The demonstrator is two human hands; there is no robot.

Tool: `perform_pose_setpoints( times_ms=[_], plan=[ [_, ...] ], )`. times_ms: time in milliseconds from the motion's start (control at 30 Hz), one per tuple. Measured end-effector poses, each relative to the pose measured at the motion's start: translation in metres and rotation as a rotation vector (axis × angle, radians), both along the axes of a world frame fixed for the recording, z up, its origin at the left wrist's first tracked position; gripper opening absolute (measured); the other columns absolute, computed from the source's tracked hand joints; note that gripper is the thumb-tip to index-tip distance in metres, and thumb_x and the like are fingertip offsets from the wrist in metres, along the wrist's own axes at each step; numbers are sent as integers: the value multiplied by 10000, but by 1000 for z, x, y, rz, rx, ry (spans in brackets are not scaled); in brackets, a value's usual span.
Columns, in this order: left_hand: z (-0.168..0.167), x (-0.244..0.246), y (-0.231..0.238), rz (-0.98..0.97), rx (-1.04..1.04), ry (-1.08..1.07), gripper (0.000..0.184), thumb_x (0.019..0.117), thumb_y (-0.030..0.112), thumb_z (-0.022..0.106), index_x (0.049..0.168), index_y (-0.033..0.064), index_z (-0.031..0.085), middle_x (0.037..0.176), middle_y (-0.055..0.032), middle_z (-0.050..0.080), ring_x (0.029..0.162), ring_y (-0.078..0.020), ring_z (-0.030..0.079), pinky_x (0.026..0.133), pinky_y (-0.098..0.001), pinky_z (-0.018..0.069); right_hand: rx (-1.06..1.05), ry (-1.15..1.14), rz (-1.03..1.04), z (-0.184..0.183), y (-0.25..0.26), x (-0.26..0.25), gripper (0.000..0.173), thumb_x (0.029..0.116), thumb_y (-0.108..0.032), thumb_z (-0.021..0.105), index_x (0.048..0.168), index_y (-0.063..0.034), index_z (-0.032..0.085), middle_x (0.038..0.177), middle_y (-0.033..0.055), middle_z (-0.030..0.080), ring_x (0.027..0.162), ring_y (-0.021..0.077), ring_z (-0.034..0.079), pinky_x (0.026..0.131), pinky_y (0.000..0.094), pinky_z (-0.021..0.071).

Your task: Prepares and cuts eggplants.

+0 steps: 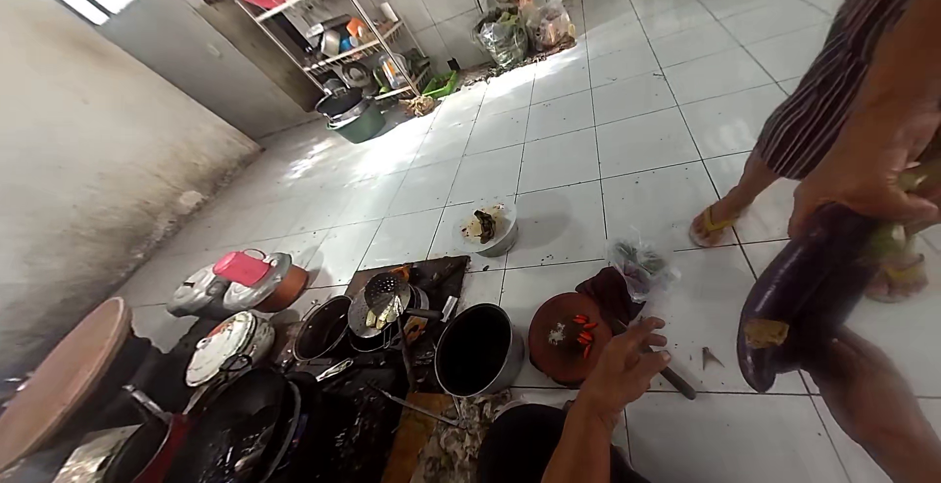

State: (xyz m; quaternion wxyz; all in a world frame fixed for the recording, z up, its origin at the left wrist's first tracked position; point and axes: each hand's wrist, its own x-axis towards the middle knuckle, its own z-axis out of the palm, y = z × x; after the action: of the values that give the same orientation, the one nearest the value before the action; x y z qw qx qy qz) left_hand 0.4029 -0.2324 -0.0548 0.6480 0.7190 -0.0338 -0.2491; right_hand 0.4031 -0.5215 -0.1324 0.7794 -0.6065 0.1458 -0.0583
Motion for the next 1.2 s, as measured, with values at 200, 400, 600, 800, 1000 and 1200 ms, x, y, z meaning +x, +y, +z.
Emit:
perform_pose_setpoints(
  times_ms=[200, 400, 600, 800, 1000, 1200],
  plan=[
    [-2, 3, -21, 37, -186, -16, 616, 1003, 331, 499, 1505, -13, 405, 1371, -155, 575, 1059, -200, 671, 861, -369, 583, 50, -118, 138, 13, 15, 2, 339, 1005, -370, 475, 1154, -172, 706, 955, -25, 742, 805, 95, 717, 693, 263, 616],
    [-5, 10, -14, 181, -229, 34, 609, 995, 303, 501, 1518, 18, 377, 1351, -138, 603, 1024, -212, 680, 831, -369, 586, 59, -199, 135, 22, 27, 31, 378, 990, -440, 514, 1218, -192, 686, 1046, -53, 722, 920, 64, 695, 790, 237, 595],
    [-5, 15, -11, 98, -130, 24, 558, 980, 240, 480, 1484, 6, 433, 1344, -120, 608, 998, -181, 675, 760, -340, 578, 147, -306, 135, 79, 48, 80, 412, 925, -317, 510, 1319, -219, 576, 1035, -20, 703, 865, 106, 711, 737, 294, 622],
    [-7, 19, -5, 102, -77, -16, 550, 970, 243, 503, 1461, -3, 473, 1366, -127, 602, 995, -180, 670, 721, -331, 569, 347, -417, 144, 92, 44, 93, 337, 871, -422, 665, 1142, -222, 661, 957, -1, 720, 765, 109, 705, 656, 284, 619],
    [-9, 17, -3, 92, -100, -20, 543, 959, 210, 490, 1462, 5, 476, 1361, -116, 611, 991, -171, 670, 717, -325, 564, 419, -293, 352, 32, 30, 55, 438, 723, -544, 794, 1035, -243, 731, 795, 40, 714, 678, 189, 694, 640, 394, 602],
    [-9, 12, -9, -48, -85, -22, 590, 951, 277, 497, 1464, -14, 471, 1415, -141, 567, 1063, -172, 628, 760, -337, 541, 560, -80, 401, -12, 75, -15, 448, 799, -518, 759, 1077, -175, 685, 822, 65, 742, 695, 217, 719, 647, 411, 615]
  ],
)
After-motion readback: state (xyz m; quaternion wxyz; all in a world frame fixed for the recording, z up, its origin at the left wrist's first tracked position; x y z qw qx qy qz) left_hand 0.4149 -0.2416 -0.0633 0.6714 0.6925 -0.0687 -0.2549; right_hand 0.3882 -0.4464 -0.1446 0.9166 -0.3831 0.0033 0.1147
